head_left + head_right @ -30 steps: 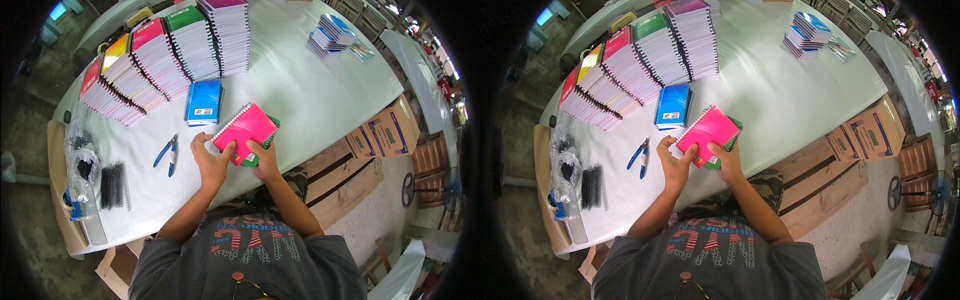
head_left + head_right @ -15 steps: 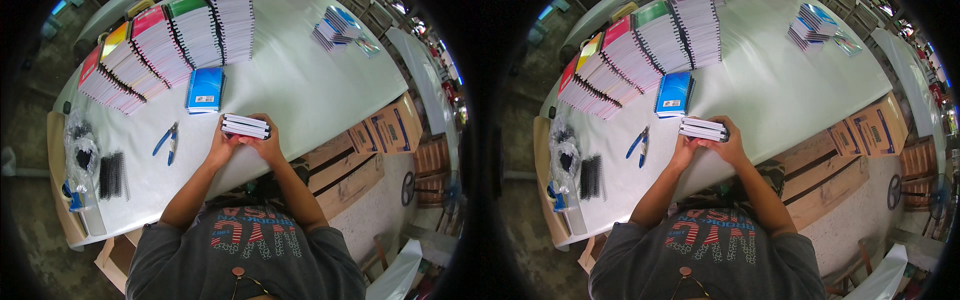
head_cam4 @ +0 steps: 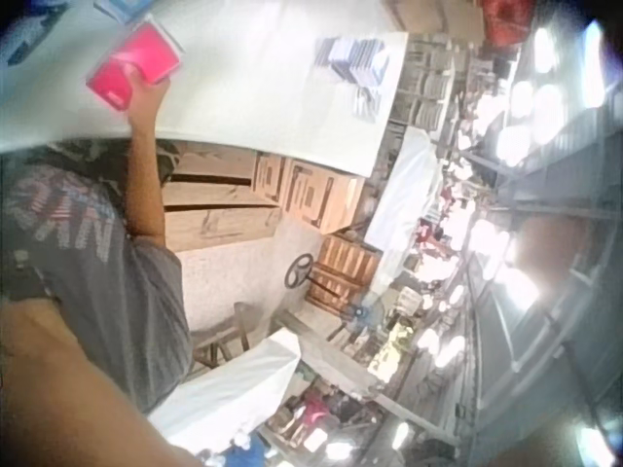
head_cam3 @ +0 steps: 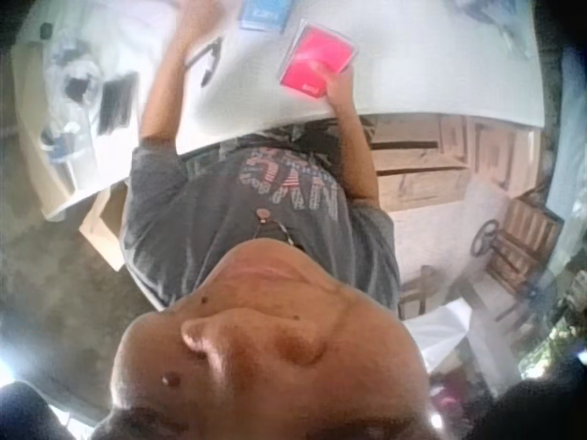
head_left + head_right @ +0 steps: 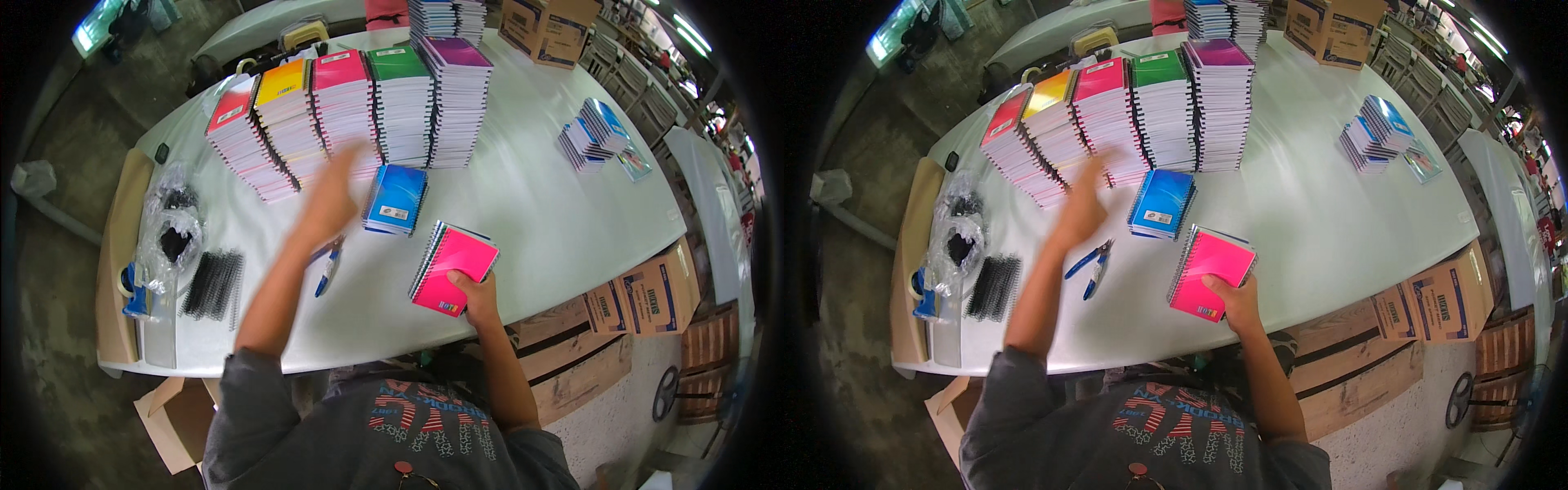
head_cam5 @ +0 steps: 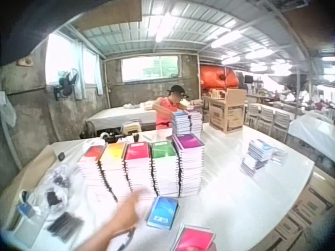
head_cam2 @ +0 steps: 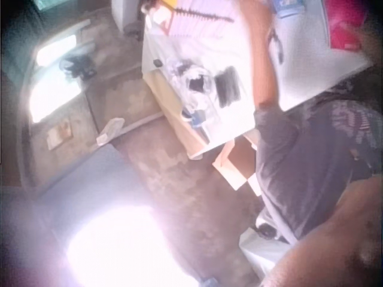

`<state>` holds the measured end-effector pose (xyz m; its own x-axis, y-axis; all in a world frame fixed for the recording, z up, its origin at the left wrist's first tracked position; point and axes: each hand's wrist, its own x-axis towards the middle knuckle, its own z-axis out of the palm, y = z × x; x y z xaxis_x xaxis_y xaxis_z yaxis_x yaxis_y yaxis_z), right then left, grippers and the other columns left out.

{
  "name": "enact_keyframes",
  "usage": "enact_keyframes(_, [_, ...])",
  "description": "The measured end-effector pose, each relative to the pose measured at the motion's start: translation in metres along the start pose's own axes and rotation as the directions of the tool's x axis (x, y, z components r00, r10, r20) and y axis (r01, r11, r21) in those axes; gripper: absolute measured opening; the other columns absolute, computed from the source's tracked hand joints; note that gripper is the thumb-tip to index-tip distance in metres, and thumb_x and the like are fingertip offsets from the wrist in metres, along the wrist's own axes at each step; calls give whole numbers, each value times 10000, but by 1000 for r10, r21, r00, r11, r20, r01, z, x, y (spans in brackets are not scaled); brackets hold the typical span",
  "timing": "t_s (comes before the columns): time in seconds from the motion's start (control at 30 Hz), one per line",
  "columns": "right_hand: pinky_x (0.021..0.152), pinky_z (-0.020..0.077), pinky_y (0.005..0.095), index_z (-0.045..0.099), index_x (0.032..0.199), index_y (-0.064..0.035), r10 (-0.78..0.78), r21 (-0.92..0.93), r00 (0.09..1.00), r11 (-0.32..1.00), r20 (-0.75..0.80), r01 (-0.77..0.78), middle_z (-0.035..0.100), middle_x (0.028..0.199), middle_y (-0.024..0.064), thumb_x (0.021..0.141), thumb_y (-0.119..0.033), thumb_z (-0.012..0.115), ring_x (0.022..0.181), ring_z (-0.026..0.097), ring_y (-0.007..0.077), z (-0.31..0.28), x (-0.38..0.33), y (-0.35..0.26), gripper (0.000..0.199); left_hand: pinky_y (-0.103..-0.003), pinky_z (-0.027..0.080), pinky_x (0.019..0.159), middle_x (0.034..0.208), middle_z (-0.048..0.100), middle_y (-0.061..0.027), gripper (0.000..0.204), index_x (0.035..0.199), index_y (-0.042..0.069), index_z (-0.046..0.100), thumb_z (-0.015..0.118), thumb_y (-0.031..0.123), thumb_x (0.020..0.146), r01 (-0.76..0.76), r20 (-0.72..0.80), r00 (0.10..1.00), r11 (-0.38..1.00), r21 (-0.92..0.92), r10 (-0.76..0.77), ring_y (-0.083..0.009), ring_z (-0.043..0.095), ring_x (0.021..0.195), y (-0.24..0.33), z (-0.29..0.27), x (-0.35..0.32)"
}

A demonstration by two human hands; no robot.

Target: The person trims the excess plastic binding from notebooks using a pair of wire cutters, then gathers the notebooks into stacks by color and places them into a larger pile.

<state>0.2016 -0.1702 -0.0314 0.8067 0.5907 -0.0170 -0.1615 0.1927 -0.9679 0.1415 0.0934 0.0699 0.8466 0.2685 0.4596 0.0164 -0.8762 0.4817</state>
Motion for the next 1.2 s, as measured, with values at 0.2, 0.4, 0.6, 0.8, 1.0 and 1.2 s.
enact_keyframes(0.2, [762,499,301,524,1102,-8,196,327,974,918,116,-223,610,981,79,801,-122,662,862,601,156,25,-8,-10,351,-371,391,929,1149,554,-202,500,1268,46,469,590,271,838,114,-148,987,905,410,-57,-341,510,1099,-82,-103,83])
enact_keyframes(0.4, [764,501,306,490,1127,3,276,386,950,868,148,-313,592,1007,98,808,-153,664,884,598,163,35,-13,-15,395,-405,461,665,769,632,-187,385,1020,137,669,533,452,846,70,69,990,862,501,-121,-319,620,723,-102,-129,106])
enact_keyframes(0.6, [759,500,302,489,1118,13,224,412,947,859,230,-304,599,997,94,839,-187,635,877,605,162,37,-12,-19,373,-412,450,648,757,617,-202,368,959,78,659,495,398,882,99,108,980,882,460,-167,-352,601,712,-92,-124,111])
enact_keyframes(0.8, [766,501,309,498,1115,8,228,422,950,856,212,-299,601,1001,97,846,-197,615,884,608,166,36,-17,-23,358,-454,463,702,815,622,-214,349,1041,108,602,432,384,910,108,-285,956,818,565,71,-390,600,806,-99,-133,111])
enact_keyframes(1.0, [790,496,319,492,1131,5,249,532,949,787,193,-314,602,1009,101,828,-128,586,900,612,183,25,-14,-29,344,-305,435,588,672,575,-140,260,959,23,580,460,252,935,-32,-594,794,984,176,132,-222,536,594,4,-115,71])
enact_keyframes(1.2, [914,437,365,461,1226,-42,285,667,950,685,126,-294,559,1154,94,894,-520,439,1060,543,200,24,-1,-19,583,-360,487,647,952,651,-108,224,998,92,634,582,78,780,-443,72,891,825,351,448,-271,616,762,72,-3,-50])
